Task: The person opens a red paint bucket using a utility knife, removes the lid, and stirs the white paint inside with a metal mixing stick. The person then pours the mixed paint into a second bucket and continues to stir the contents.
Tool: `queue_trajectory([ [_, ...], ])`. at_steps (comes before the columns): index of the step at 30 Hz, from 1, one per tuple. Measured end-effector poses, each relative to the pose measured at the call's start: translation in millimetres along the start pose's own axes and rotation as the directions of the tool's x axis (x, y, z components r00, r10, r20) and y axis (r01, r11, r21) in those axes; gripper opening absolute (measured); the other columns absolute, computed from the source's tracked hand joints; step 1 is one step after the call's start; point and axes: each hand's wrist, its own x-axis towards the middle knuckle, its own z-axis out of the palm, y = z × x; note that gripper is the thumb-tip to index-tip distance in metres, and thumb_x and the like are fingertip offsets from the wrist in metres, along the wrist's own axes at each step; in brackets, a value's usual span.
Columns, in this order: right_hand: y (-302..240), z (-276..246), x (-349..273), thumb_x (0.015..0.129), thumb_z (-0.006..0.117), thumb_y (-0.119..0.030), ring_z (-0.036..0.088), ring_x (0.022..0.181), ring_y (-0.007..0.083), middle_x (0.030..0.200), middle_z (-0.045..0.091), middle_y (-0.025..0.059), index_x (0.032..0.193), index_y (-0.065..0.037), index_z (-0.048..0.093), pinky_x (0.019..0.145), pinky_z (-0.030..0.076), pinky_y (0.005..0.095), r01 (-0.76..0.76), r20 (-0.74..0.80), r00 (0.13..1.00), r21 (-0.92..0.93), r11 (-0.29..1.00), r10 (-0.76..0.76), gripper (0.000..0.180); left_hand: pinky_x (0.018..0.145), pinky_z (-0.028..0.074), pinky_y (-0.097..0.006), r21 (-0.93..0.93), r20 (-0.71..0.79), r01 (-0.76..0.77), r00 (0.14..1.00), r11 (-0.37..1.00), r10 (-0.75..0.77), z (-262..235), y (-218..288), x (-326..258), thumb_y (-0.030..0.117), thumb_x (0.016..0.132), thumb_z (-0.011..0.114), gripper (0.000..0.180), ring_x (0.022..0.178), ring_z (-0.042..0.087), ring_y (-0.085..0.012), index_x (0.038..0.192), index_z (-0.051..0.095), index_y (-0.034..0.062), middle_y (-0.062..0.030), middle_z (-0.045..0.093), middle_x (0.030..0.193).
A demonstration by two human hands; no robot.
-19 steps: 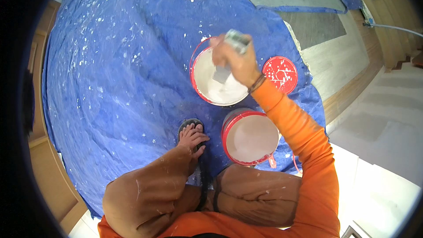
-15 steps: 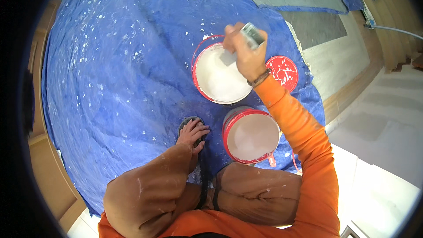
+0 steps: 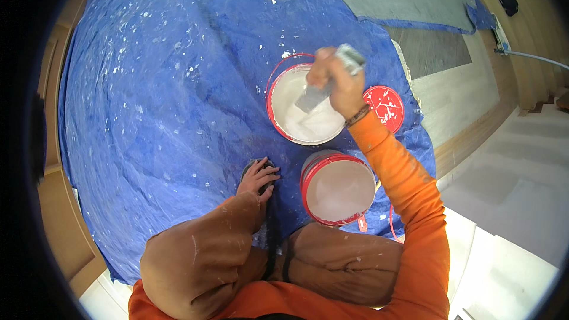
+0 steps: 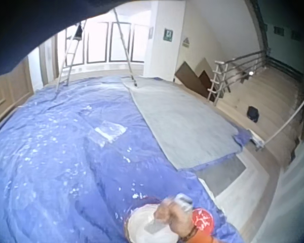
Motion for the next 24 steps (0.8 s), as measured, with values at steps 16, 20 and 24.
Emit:
queue_trajectory([
  [16, -1.4, 0.5, 0.4, 0.101, 0.062, -0.020, 0.059, 0.063, 0.0165, 0.070, 0.062, 0.0070, 0.079, -0.002, 0.062, 0.062, 0.049, 0.0342, 0.032, 0.177, 0.983, -0.386, 0.922, 0.040, 0.028, 0.131, 0.027, -0.059, -0.041, -0.014, 0.002, 1.000, 0.999, -0.003, -4.9, -0.1, -4.3, 0.015, 0.090, 0.067, 0.035, 0.156, 0.038, -0.0385, 0.124, 0.074, 0.0150, -0.0039, 0.064, 0.147],
  [20, 5.1, -16.0, 5.2, 0.098, 0.064, -0.010, 0.063, 0.069, 0.0120, 0.078, 0.070, 0.0076, 0.091, 0.001, 0.071, 0.063, 0.050, 0.0309, 0.052, 0.111, 0.992, 0.103, 0.993, -0.063, 0.015, 0.131, 0.028, -0.059, -0.037, -0.017, -0.010, 1.000, 0.999, 0.009, -4.2, -0.4, -2.3, 0.014, 0.089, 0.067, 0.034, 0.156, 0.039, -0.0379, 0.122, 0.074, 0.0143, -0.0038, 0.065, 0.146],
  [24, 10.2, -15.1, -14.2, 0.099, 0.063, -0.010, 0.063, 0.069, 0.0125, 0.078, 0.069, 0.0068, 0.089, 0.001, 0.070, 0.064, 0.050, 0.0306, 0.078, 0.189, 0.982, -0.286, 0.955, -0.023, 0.016, 0.130, 0.029, -0.060, -0.047, -0.025, -0.016, 1.000, 0.999, 0.015, -3.4, -2.6, -3.8, 0.013, 0.088, 0.068, 0.033, 0.156, 0.039, -0.0378, 0.120, 0.074, 0.0139, -0.0036, 0.065, 0.145],
])
